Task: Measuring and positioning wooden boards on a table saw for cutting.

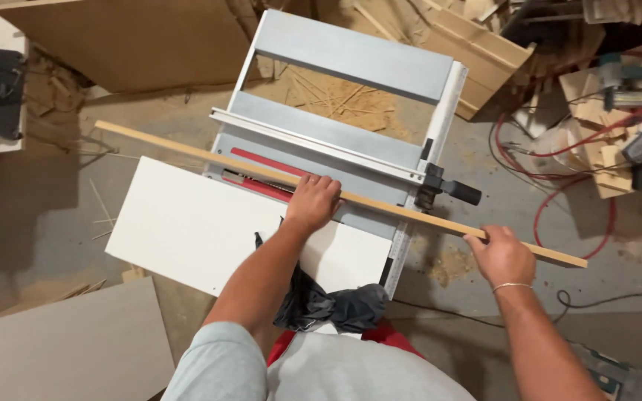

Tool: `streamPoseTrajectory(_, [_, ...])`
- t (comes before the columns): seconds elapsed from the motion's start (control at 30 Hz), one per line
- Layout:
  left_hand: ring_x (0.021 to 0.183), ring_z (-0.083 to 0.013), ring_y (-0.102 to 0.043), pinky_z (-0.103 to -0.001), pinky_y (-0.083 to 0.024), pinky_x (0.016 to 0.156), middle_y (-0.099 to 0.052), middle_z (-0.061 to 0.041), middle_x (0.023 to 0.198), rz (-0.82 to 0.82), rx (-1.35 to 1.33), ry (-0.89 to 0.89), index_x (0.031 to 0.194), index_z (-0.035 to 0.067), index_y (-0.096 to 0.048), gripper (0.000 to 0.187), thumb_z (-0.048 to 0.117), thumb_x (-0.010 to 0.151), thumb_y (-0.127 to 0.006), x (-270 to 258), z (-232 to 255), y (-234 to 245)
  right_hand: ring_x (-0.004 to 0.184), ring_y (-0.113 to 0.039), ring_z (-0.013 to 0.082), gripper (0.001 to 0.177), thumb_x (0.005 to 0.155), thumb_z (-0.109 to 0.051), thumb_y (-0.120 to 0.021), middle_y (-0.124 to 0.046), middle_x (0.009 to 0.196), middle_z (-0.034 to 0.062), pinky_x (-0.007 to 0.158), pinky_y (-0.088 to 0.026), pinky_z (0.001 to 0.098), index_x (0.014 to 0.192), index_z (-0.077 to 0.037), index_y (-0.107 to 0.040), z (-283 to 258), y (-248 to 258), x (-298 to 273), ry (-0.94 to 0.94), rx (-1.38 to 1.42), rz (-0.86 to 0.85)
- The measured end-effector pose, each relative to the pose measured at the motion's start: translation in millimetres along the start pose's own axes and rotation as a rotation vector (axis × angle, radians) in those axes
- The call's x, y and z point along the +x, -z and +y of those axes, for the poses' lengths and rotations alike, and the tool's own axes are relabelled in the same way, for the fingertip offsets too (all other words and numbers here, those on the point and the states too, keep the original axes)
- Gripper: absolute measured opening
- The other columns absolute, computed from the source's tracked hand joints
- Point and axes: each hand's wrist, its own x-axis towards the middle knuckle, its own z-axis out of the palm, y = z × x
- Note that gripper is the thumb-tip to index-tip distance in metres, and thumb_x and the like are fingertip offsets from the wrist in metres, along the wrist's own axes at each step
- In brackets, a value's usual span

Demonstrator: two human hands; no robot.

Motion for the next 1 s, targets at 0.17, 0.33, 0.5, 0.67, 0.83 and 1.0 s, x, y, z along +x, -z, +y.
streamPoseTrajectory(0.17, [0.096, -0.0372, -0.07, -0.05, -0.052, 0.093, -0.067, -0.014, 0.094, -0.191, -0.132, 0.008, 0.098, 0.011, -0.06, 0.044, 0.053, 0.089, -0.069, 22, -23, 54, 0.114, -0.073, 0.0258, 0.057, 0.092, -0.079, -0.048, -0.08, 0.109, -0.0032, 0.1, -0.056, 0.0414, 0.113, -0.034, -0.076, -8, 40, 27, -0.072, 0.023, -0.39])
streamPoseTrajectory(0.33, [0.115, -0.0312, -0.064, -0.045, -0.049, 0.105, -0.066, -0.006, 0.109, -0.391, -0.129, 0.077, 0.109, 0.02, -0.067, 0.048, 0.059, 0.081, -0.074, 25, -60, 64, 0.118, -0.071, 0.027, 0.052, 0.089, -0.075, -0.049, -0.082, 0.108, -0.0032, 0.102, -0.055, 0.0415, 0.108, -0.037, -0.079, -17, 45, 48, -0.112, 0.02, -0.57])
streamPoseTrajectory(0.5, [0.132, -0.025, -0.056, -0.041, -0.043, 0.115, -0.06, 0.0, 0.127, -0.552, -0.011, 0.075, 0.135, 0.027, -0.057, 0.085, 0.075, 0.067, -0.077, 13, -83, 66, 0.121, -0.07, 0.0279, 0.051, 0.09, -0.07, -0.05, -0.081, 0.114, -0.0001, 0.104, -0.054, 0.0422, 0.114, -0.036, -0.078, -20, 37, 45, -0.086, 0.059, -0.59])
streamPoseTrajectory(0.67, [0.133, -0.0234, -0.052, -0.039, -0.044, 0.112, -0.057, 0.002, 0.128, -0.586, 0.102, 0.078, 0.14, 0.027, -0.05, 0.075, 0.053, 0.077, -0.081, -2, -103, 30, 0.123, -0.067, 0.0344, 0.073, 0.085, -0.069, -0.058, -0.066, 0.141, 0.0073, 0.108, -0.054, 0.0483, 0.144, -0.026, -0.057, -23, 33, 28, 0.144, 0.106, -0.509])
streamPoseTrajectory(0.83, [0.125, -0.023, -0.055, -0.039, -0.045, 0.109, -0.058, 0.001, 0.121, -0.506, 0.111, 0.046, 0.134, 0.025, -0.054, 0.065, 0.049, 0.079, -0.08, -12, -109, 14, 0.113, -0.072, 0.0318, 0.074, 0.083, -0.065, -0.063, -0.06, 0.141, -0.0001, 0.102, -0.058, 0.0472, 0.147, -0.031, -0.05, -21, 5, 14, 0.179, 0.012, -0.429])
streamPoseTrajectory(1.0, [0.121, -0.0207, -0.056, -0.038, -0.047, 0.106, -0.059, 0.002, 0.118, -0.49, 0.109, 0.057, 0.132, 0.026, -0.055, 0.065, 0.049, 0.077, -0.08, -12, -109, 13, 0.105, -0.075, 0.0307, 0.071, 0.083, -0.063, -0.063, -0.059, 0.135, -0.0038, 0.097, -0.061, 0.0461, 0.146, -0.037, -0.048, -12, -25, 10, 0.19, -0.024, -0.364])
